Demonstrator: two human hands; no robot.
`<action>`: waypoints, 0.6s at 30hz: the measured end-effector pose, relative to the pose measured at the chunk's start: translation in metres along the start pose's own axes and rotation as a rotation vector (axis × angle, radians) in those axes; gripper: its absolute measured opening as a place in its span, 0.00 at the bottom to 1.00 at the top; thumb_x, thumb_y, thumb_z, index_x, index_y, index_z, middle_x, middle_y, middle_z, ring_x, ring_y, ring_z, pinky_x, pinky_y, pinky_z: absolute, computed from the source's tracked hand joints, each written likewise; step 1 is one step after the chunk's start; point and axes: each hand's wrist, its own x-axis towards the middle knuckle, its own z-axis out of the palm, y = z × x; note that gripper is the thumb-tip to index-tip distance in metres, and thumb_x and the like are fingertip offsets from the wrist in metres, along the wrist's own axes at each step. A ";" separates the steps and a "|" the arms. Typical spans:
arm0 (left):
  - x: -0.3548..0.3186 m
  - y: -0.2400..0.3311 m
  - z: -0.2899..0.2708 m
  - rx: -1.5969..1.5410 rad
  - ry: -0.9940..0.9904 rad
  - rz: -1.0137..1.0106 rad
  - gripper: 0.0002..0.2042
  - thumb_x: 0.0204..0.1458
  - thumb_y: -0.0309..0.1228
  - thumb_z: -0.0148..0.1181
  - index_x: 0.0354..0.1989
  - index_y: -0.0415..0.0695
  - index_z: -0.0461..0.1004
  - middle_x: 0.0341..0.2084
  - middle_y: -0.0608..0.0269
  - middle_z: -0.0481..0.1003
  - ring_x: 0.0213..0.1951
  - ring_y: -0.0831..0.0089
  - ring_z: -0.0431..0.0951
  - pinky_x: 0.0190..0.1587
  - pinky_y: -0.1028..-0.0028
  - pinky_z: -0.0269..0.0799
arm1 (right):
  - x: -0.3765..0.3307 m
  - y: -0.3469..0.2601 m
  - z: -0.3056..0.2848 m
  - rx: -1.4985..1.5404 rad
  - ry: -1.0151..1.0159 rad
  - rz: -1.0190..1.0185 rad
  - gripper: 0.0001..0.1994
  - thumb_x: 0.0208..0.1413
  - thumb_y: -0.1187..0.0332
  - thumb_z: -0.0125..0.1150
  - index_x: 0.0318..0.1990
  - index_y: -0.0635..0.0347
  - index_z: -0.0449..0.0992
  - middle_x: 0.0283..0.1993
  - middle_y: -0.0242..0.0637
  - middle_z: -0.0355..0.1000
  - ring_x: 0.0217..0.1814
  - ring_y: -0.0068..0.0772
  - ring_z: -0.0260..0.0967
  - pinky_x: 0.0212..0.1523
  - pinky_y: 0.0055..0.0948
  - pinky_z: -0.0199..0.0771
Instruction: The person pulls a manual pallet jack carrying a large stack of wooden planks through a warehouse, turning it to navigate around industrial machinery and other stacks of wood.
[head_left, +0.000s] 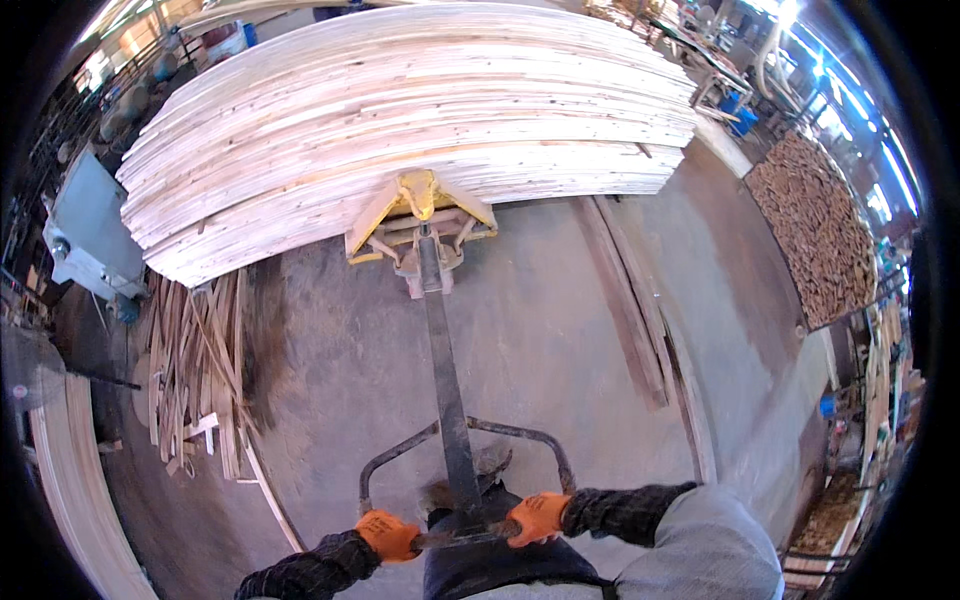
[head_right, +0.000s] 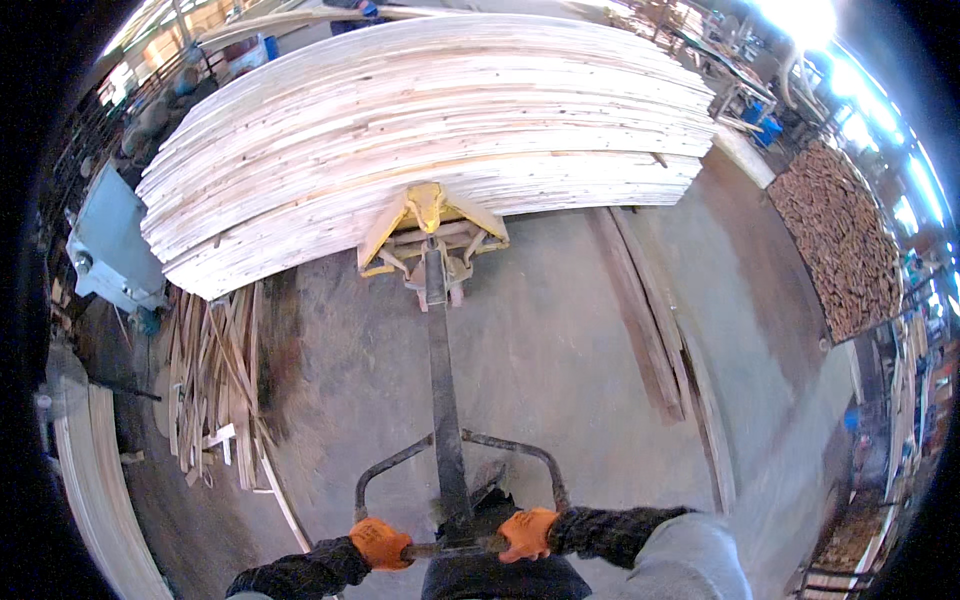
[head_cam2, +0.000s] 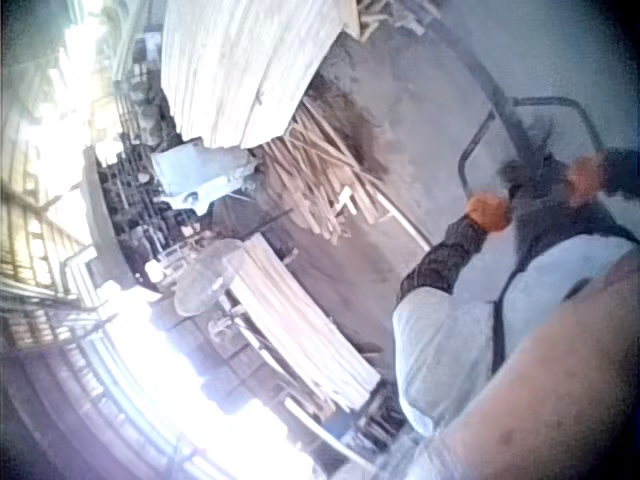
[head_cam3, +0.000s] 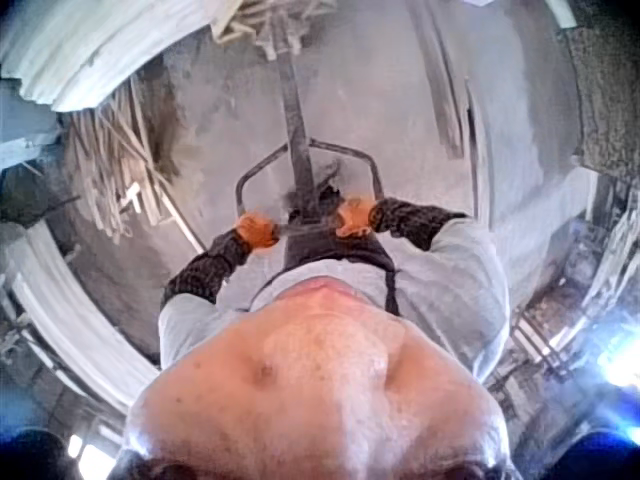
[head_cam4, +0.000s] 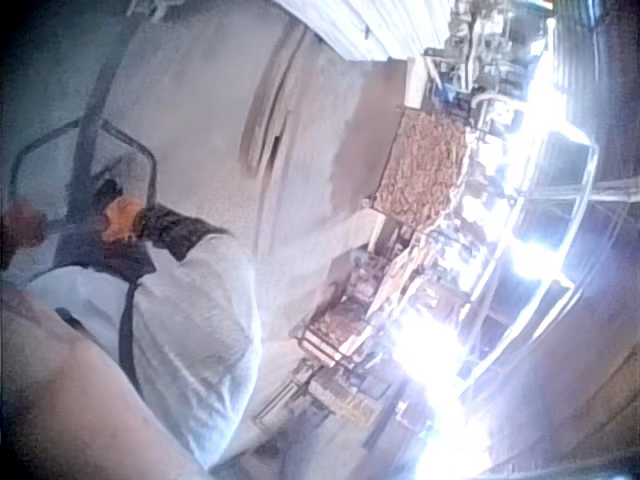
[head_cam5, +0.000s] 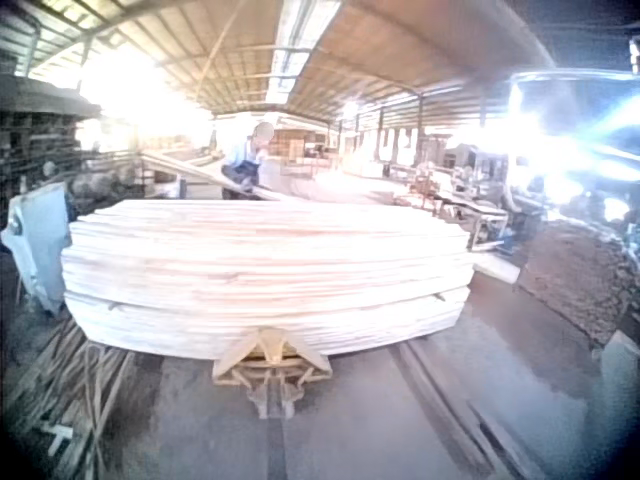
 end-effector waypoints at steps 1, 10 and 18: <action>-0.001 -0.004 0.006 -0.014 -0.034 -0.018 0.16 0.51 0.52 0.59 0.33 0.54 0.80 0.19 0.54 0.77 0.25 0.46 0.79 0.30 0.47 0.73 | -0.005 -0.017 -0.012 0.020 -0.082 -0.006 0.30 0.54 0.39 0.58 0.49 0.60 0.78 0.32 0.41 0.80 0.32 0.38 0.80 0.34 0.36 0.80; 0.053 -0.036 0.118 0.023 -0.186 -0.130 0.12 0.51 0.44 0.57 0.37 0.53 0.81 0.28 0.56 0.81 0.33 0.51 0.82 0.36 0.48 0.74 | 0.128 0.080 0.086 -0.205 0.165 -0.085 0.32 0.54 0.38 0.58 0.50 0.61 0.78 0.42 0.52 0.80 0.47 0.56 0.77 0.46 0.53 0.76; 0.015 0.009 0.024 0.008 -0.048 -0.111 0.14 0.51 0.47 0.55 0.36 0.52 0.80 0.25 0.53 0.80 0.31 0.47 0.81 0.34 0.48 0.75 | 0.022 0.023 0.009 -0.066 -0.078 0.051 0.35 0.56 0.34 0.54 0.55 0.57 0.75 0.37 0.40 0.80 0.36 0.36 0.79 0.35 0.39 0.79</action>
